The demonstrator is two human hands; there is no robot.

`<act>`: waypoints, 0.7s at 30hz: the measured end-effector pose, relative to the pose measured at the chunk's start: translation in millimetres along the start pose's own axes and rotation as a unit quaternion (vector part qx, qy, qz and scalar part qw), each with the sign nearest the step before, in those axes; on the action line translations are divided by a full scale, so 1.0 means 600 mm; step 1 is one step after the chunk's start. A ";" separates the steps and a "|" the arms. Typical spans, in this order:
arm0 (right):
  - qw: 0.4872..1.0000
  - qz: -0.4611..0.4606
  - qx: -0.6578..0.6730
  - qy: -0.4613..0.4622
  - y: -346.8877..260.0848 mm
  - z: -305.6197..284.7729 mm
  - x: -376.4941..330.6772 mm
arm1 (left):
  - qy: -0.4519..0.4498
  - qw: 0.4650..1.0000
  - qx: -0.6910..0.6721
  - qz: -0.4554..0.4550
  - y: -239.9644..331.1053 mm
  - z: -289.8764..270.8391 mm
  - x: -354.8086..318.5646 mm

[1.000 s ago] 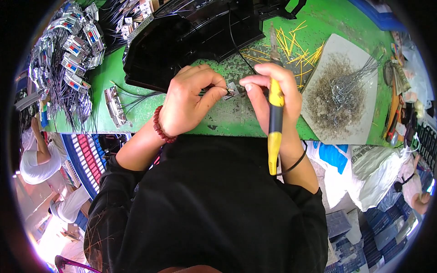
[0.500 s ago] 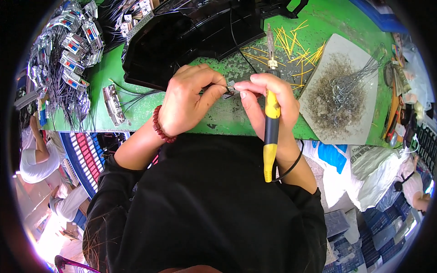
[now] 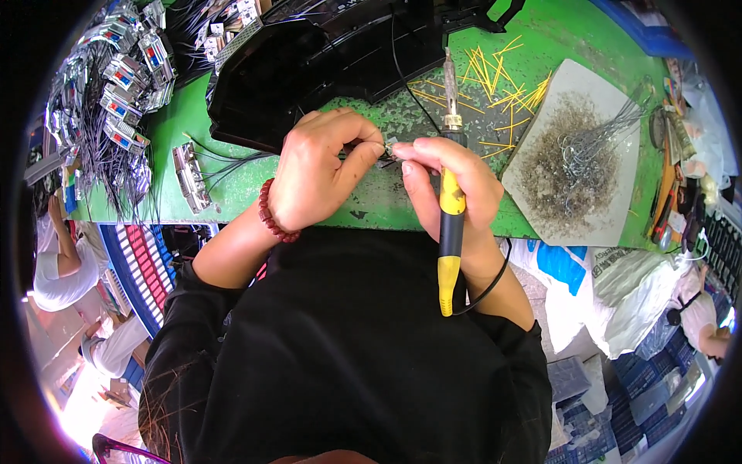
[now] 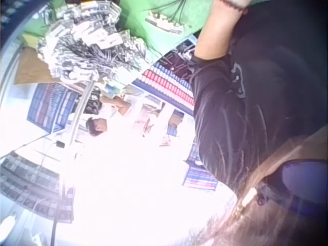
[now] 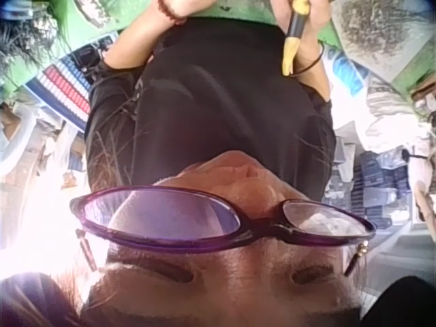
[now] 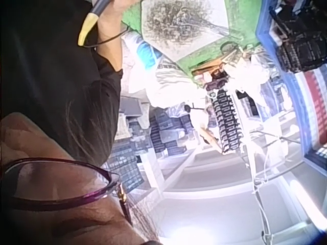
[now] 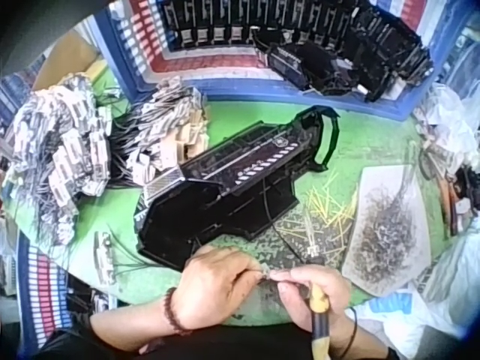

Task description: The person solders wires onto a circuit board using a soldering iron, then places the assembly inside a toy car body and solders another wire to the board.

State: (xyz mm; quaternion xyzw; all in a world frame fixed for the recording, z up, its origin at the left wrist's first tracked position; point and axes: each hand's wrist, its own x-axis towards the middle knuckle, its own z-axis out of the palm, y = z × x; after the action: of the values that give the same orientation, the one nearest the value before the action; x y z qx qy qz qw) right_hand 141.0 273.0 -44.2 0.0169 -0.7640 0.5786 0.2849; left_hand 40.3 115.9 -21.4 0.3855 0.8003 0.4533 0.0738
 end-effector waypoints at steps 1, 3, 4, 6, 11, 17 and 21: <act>1.000 -0.002 -0.002 0.005 0.000 0.001 0.002 | 0.001 1.000 0.004 0.001 0.000 0.000 0.000; 0.999 -0.022 -0.030 -0.001 0.003 0.000 0.006 | 0.003 1.000 0.006 0.001 0.001 0.000 0.000; 0.997 -0.042 -0.058 -0.007 0.003 0.000 0.007 | 0.002 1.000 0.009 0.001 0.001 0.000 0.000; 0.996 -0.046 -0.069 -0.014 -0.001 -0.001 0.011 | 0.001 1.000 0.012 -0.001 0.000 0.000 -0.001; 0.995 -0.050 -0.081 -0.030 -0.006 0.001 0.020 | 0.011 0.999 0.028 0.017 -0.001 0.005 -0.002; 0.996 -0.057 -0.066 -0.001 -0.003 -0.006 0.015 | 0.009 1.000 0.017 0.004 -0.001 0.003 -0.002; 0.995 -0.053 -0.083 -0.028 -0.005 -0.010 0.017 | 0.004 1.000 0.015 0.003 -0.001 0.003 -0.001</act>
State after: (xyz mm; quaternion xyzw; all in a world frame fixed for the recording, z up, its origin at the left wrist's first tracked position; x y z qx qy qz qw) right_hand 136.2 280.5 -36.1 0.0495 -0.8151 0.4965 0.2942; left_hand 41.0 116.5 -23.1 0.3871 0.8059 0.4435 0.0631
